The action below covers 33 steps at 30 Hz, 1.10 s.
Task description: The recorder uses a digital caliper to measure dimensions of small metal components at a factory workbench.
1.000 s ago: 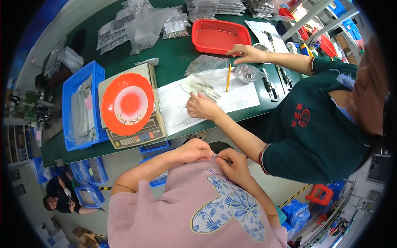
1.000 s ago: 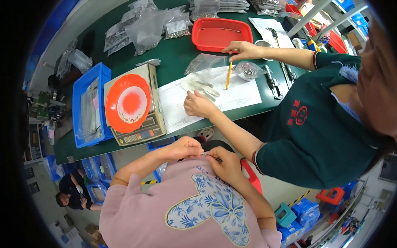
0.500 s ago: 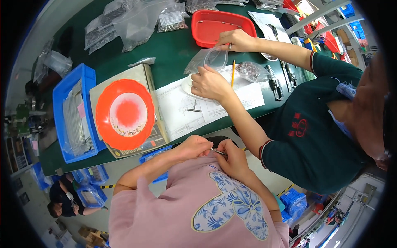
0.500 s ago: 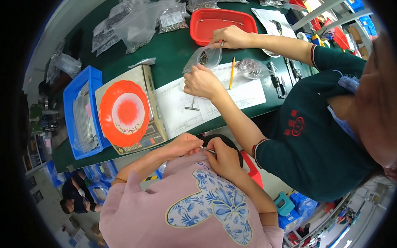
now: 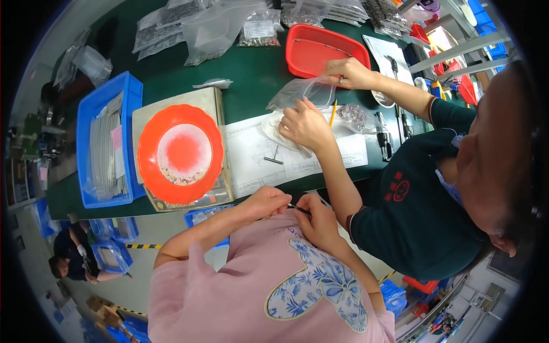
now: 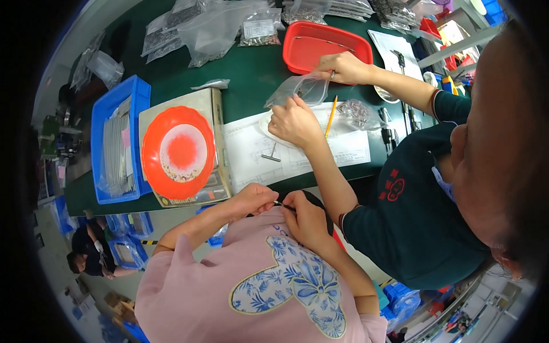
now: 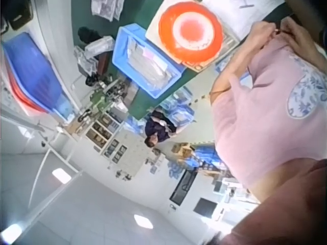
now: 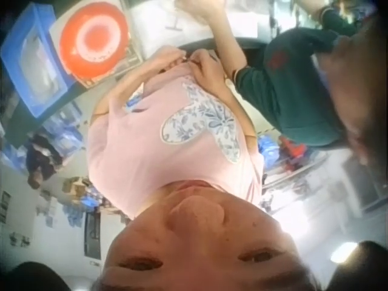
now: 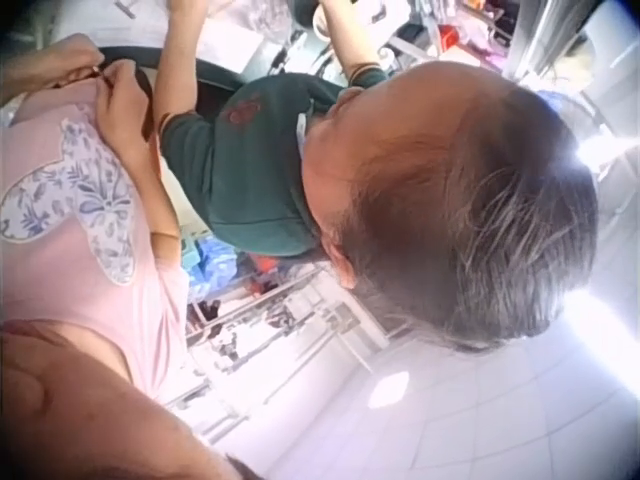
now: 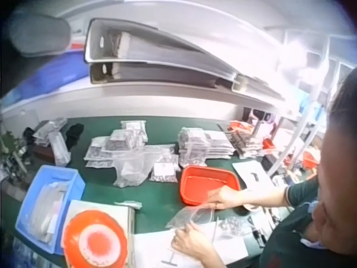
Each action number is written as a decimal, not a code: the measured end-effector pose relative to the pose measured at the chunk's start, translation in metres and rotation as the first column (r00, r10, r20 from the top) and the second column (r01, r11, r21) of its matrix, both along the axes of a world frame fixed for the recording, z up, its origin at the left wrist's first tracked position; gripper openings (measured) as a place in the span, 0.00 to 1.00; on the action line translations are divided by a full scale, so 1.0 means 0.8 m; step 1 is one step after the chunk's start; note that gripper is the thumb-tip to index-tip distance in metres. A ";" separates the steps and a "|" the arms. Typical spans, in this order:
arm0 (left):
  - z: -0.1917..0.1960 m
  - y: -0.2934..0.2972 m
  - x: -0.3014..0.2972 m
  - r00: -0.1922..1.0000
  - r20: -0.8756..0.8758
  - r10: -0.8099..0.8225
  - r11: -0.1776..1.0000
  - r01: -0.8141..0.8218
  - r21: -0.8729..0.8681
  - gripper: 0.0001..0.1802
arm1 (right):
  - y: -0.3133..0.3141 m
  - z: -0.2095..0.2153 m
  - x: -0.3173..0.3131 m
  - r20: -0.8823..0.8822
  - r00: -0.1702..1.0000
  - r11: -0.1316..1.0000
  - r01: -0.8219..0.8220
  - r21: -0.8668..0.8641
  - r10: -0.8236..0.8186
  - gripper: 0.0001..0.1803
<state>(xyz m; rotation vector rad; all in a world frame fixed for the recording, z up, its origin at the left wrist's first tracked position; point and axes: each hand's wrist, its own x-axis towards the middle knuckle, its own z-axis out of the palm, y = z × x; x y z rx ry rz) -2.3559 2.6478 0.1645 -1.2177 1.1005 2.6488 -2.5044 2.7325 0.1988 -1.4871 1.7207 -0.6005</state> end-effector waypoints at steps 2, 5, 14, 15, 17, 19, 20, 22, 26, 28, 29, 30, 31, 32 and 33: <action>-0.001 -0.001 -0.001 0.999 0.028 0.046 0.999 -0.046 0.011 0.16 | -0.005 0.006 0.002 0.021 0.999 0.999 0.049 -0.010 -0.048 0.08; 0.000 -0.002 0.000 0.987 0.028 0.156 0.986 -0.158 0.056 0.13 | -0.009 0.009 0.000 -0.017 1.000 0.997 0.019 0.071 -0.017 0.09; 0.033 -0.184 -0.003 0.904 -0.201 0.377 0.902 -0.408 -0.142 0.07 | 0.019 -0.009 -0.010 -0.040 0.999 0.995 0.009 0.095 -0.005 0.09; 0.038 -0.218 -0.016 0.927 -0.172 0.334 0.922 -0.359 -0.142 0.08 | 0.020 -0.011 -0.009 -0.040 0.999 0.997 0.002 0.079 0.001 0.09; 0.034 -0.281 -0.055 0.904 -0.075 0.422 0.905 -0.425 -0.034 0.09 | 0.022 -0.008 -0.008 -0.053 0.997 0.978 0.067 0.196 -0.058 0.11; 0.018 -0.332 -0.099 0.894 -0.052 0.444 0.891 -0.447 -0.077 0.09 | 0.031 -0.020 -0.019 -0.018 0.998 0.986 0.060 0.158 -0.057 0.11; -0.001 -0.357 -0.118 0.893 -0.020 0.449 0.875 -0.444 -0.192 0.09 | 0.028 -0.020 -0.019 0.006 0.996 0.976 0.085 0.199 -0.088 0.11; -0.039 -0.399 -0.160 0.889 0.002 0.458 0.846 -0.435 -0.309 0.07 | 0.033 -0.030 -0.025 0.000 0.992 0.960 0.123 0.253 -0.127 0.11; -0.120 -0.457 -0.215 0.895 0.154 0.418 0.670 -0.189 -0.718 0.10 | 0.041 -0.039 -0.021 0.024 0.964 0.925 0.247 0.288 -0.265 0.13; -0.125 -0.442 -0.240 0.872 0.406 0.275 0.395 0.283 -0.874 0.15 | 0.053 -0.046 -0.021 -0.013 0.938 0.889 0.332 0.314 -0.346 0.13; -0.105 -0.424 -0.244 0.833 0.508 0.218 0.248 0.457 -0.854 0.17 | 0.057 -0.047 -0.023 -0.038 0.920 0.855 0.378 0.355 -0.391 0.14; -0.095 -0.417 -0.246 0.763 0.634 0.123 0.199 0.607 -0.770 0.16 | 0.056 -0.043 -0.020 -0.043 0.916 0.853 0.388 0.348 -0.399 0.14; -0.088 -0.417 -0.253 0.666 0.745 0.040 0.133 0.735 -0.665 0.15 | 0.052 -0.038 -0.017 -0.098 0.907 0.832 0.414 0.368 -0.409 0.14; -0.091 -0.426 -0.254 0.668 0.742 0.049 0.137 0.731 -0.668 0.15 | 0.050 -0.037 -0.014 -0.147 0.904 0.817 0.427 0.388 -0.402 0.14; -0.097 -0.433 -0.266 0.516 0.842 -0.155 0.127 0.856 -0.501 0.15 | 0.058 -0.050 -0.014 -0.157 0.901 0.815 0.433 0.385 -0.405 0.14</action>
